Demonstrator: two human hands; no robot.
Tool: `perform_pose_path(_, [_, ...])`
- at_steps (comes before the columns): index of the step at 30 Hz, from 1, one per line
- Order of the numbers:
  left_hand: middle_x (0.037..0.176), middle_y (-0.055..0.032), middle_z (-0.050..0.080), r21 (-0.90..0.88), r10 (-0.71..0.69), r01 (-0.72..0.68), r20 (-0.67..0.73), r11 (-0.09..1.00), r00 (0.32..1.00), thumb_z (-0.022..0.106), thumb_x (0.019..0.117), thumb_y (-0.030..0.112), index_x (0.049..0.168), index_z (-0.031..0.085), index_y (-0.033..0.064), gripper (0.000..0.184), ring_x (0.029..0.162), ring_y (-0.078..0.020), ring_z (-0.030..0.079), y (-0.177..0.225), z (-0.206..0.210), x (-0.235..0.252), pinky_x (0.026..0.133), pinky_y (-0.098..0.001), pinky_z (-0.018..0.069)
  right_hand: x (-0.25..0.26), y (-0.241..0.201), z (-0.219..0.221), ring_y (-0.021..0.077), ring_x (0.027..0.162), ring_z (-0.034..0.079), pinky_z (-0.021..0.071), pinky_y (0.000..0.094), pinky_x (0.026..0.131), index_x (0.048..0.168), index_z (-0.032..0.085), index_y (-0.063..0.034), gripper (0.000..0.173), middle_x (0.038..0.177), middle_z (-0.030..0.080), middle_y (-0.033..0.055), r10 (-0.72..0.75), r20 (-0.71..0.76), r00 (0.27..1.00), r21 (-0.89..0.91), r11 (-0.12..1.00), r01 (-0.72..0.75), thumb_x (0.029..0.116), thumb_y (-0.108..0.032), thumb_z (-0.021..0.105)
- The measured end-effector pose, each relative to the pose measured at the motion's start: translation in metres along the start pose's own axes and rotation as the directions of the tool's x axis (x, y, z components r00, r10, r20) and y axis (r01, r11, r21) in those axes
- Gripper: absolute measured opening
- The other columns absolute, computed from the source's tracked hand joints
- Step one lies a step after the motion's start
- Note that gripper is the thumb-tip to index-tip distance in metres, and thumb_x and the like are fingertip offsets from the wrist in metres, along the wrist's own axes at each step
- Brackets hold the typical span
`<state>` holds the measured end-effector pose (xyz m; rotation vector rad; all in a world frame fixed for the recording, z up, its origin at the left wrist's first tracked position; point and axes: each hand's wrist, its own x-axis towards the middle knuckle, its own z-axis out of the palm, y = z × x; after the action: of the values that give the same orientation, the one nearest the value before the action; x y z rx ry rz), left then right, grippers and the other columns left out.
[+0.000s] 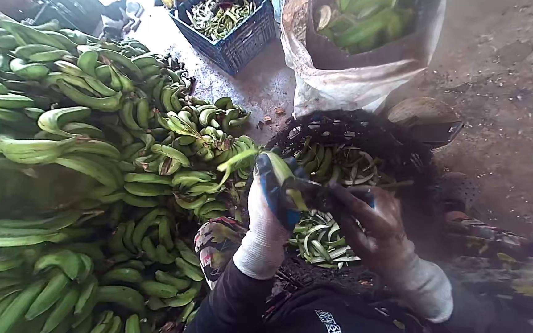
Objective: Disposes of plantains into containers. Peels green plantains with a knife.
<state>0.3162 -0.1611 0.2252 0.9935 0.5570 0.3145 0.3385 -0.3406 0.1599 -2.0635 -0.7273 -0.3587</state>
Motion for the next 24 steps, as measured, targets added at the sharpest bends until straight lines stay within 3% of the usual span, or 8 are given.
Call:
perform_pose_path(3, [0.098, -0.0026, 0.064, 0.579, 0.042, -0.196, 0.268, 0.792, 0.962, 0.024, 0.1087, 0.034, 0.135, 0.053, 0.0045, 0.048, 0.082, -0.0071, 0.063, -0.018, -0.02, -0.003, 0.074, -0.028, 0.0565, 0.017, 0.014, -0.005, 0.0329, 0.098, 0.066, 0.0498, 0.0577, 0.079, 0.135, 0.069, -0.0287, 0.039, 0.106, 0.071, 0.0135, 0.074, 0.09, 0.993, -0.094, 0.993, -0.065, 0.1, -0.036, 0.054])
perform_pose_path(5, [0.097, -0.0025, 0.068, 0.646, 0.004, -0.34, 0.462, 0.683, 0.887, 0.03, 0.1068, 0.027, 0.128, 0.059, -0.0009, 0.045, 0.083, -0.0045, 0.065, -0.024, -0.033, -0.007, 0.077, -0.027, 0.0579, 0.023, 0.026, -0.014, 0.035, 0.102, 0.066, 0.0501, 0.0607, 0.082, 0.137, 0.067, -0.0329, 0.04, 0.108, 0.071, 0.0136, 0.213, 0.335, 0.918, -0.145, 0.974, -0.173, 0.1007, -0.042, 0.052])
perform_pose_path(8, [0.1, -0.0092, 0.072, 0.541, 0.007, -0.271, 0.439, 0.796, 0.898, 0.03, 0.1059, 0.023, 0.129, 0.06, -0.0005, 0.045, 0.079, -0.0144, 0.069, -0.012, -0.04, -0.018, 0.071, -0.0338, 0.0611, 0.03, 0.04, -0.013, 0.0332, 0.126, 0.06, 0.043, 0.0599, 0.107, 0.144, 0.06, -0.0293, 0.042, 0.132, 0.067, 0.0124, 0.522, 0.725, 0.449, -0.331, 0.836, -0.438, 0.1084, -0.04, 0.042])
perform_pose_path(9, [0.093, -0.0094, 0.071, 0.46, 0.017, -0.178, 0.332, 0.87, 0.943, 0.028, 0.1067, 0.029, 0.132, 0.056, 0.0013, 0.047, 0.072, -0.0162, 0.069, -0.006, -0.037, -0.016, 0.064, -0.0334, 0.0611, 0.032, 0.036, -0.012, 0.0354, 0.127, 0.06, 0.0422, 0.0603, 0.107, 0.146, 0.057, -0.0221, 0.044, 0.133, 0.066, 0.0161, 0.564, 0.71, 0.422, -0.34, 0.799, -0.496, 0.1103, -0.039, 0.038])
perform_pose_path(11, [0.082, -0.0076, 0.066, 0.271, -0.034, 0.002, 0.111, 0.963, 0.993, 0.027, 0.1097, 0.041, 0.136, 0.051, 0.0078, 0.049, 0.064, -0.0162, 0.066, 0.004, -0.034, -0.009, 0.057, -0.0311, 0.0596, 0.03, 0.022, -0.015, 0.0374, 0.123, 0.063, 0.0444, 0.0595, 0.106, 0.151, 0.052, -0.0163, 0.047, 0.131, 0.067, 0.02, 0.537, 0.577, 0.615, -0.254, 0.834, -0.49, 0.1107, -0.036, 0.039])
perform_pose_path(14, [0.08, -0.0064, 0.064, 0.115, -0.092, 0.094, -0.023, 0.989, 0.995, 0.032, 0.1087, 0.051, 0.122, 0.058, 0.0099, 0.05, 0.064, -0.0157, 0.064, 0.01, -0.034, -0.004, 0.057, -0.0302, 0.0578, 0.006, 0.011, -0.005, 0.0262, 0.104, 0.068, 0.0526, 0.0517, 0.092, 0.14, 0.066, -0.0183, 0.044, 0.111, 0.073, 0.0106, 0.154, 0.233, 0.96, 0.022, 0.986, -0.164, 0.1012, -0.035, 0.051])
perform_pose_path(20, [0.077, 0.0006, 0.06, -0.153, -0.264, 0.266, 0.035, 0.952, 0.964, 0.021, 0.1078, 0.052, 0.101, 0.058, 0.0156, 0.052, 0.065, -0.0081, 0.062, 0.017, -0.014, 0.002, 0.056, -0.0226, 0.0541, -0.006, -0.002, -0.008, 0.0226, 0.108, 0.063, 0.0449, 0.0539, 0.094, 0.129, 0.072, -0.0337, 0.034, 0.113, 0.07, 0.0058, -0.035, 0.058, 0.998, 0.092, 0.995, 0.03, 0.0967, -0.032, 0.061])
perform_pose_path(24, [0.1, -0.0055, 0.066, 0.554, 0.026, -0.079, 0.102, 0.828, 0.994, 0.025, 0.1116, 0.032, 0.134, 0.055, 0.0096, 0.043, 0.084, -0.011, 0.064, -0.002, -0.006, -0.011, 0.074, -0.0298, 0.0555, 0.014, 0.008, -0.008, 0.0284, 0.096, 0.066, 0.0517, 0.0546, 0.082, 0.128, 0.073, -0.0233, 0.036, 0.102, 0.071, 0.0109, 0.06, 0.133, 0.989, -0.003, 0.998, -0.06, 0.0978, -0.034, 0.057])
